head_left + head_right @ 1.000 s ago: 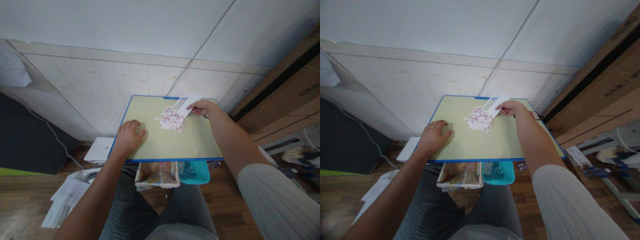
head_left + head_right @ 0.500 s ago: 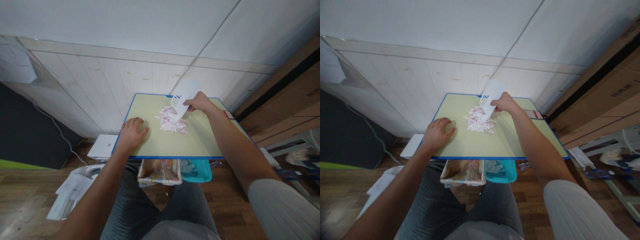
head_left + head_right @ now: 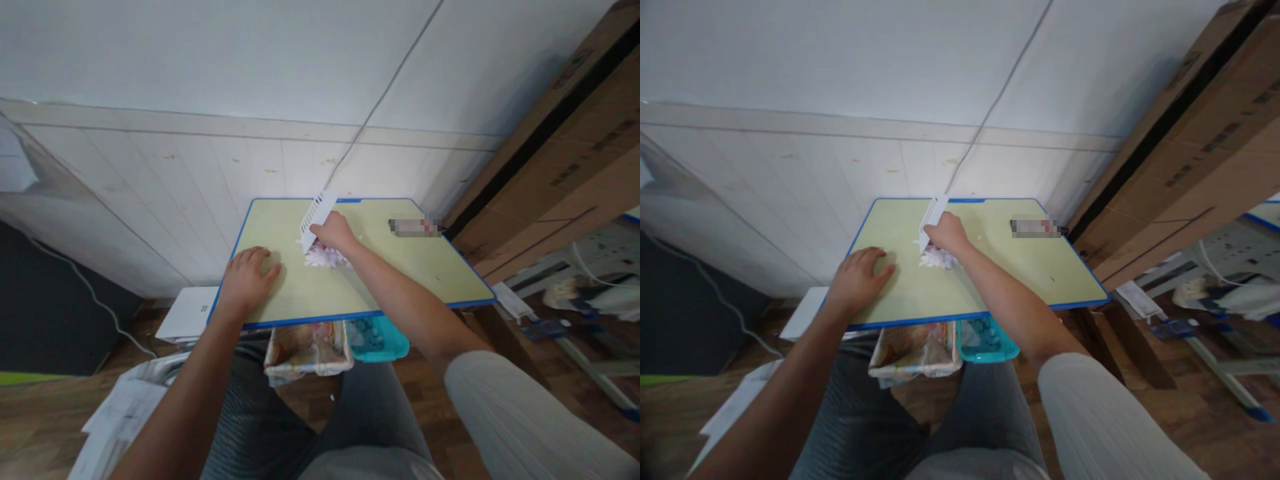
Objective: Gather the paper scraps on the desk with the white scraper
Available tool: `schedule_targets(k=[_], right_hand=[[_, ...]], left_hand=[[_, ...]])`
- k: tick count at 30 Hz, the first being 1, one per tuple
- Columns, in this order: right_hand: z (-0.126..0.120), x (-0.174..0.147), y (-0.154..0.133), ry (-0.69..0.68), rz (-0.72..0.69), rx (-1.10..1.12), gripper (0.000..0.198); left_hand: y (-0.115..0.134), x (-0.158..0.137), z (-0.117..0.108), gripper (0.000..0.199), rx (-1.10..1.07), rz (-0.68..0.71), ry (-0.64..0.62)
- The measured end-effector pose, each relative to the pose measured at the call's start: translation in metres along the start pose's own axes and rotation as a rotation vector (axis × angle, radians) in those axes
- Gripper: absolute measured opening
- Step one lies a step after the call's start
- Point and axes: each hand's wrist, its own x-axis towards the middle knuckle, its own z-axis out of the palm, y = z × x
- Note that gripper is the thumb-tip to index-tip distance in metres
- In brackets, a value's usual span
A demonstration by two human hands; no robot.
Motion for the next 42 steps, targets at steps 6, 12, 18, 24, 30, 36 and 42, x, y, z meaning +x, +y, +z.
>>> schedule_targets(k=[6, 12, 18, 24, 30, 36, 42], right_hand=[[-0.042, 0.02, 0.033, 0.07, 0.076, -0.063, 0.022], [-0.073, 0.046, 0.043, 0.242, 0.065, -0.23, 0.044], [-0.057, 0.052, 0.057, 0.159, -0.048, -0.315, 0.033], [-0.06, 0.035, 0.078, 0.036, -0.217, -0.194, 0.025], [-0.083, -0.001, 0.085, 0.058, -0.278, 0.052, 0.029], [-0.095, -0.039, 0.085, -0.332, -0.207, 0.294, 0.032], [-0.102, -0.033, 0.092, -0.282, -0.039, 0.369, 0.013]], left_hand=[[0.001, 0.0, 0.001, 0.042, -0.01, -0.014, 0.004], [0.005, -0.001, 0.0, 0.04, -0.002, -0.015, 0.01], [0.004, -0.001, 0.001, 0.042, -0.001, -0.023, 0.013], [0.003, -0.001, 0.0, 0.041, 0.001, -0.018, 0.002], [0.002, -0.001, 0.0, 0.041, -0.012, -0.016, 0.006], [0.006, -0.001, -0.003, 0.047, 0.002, -0.027, -0.017], [0.007, 0.001, -0.005, 0.048, 0.019, -0.04, -0.05]])
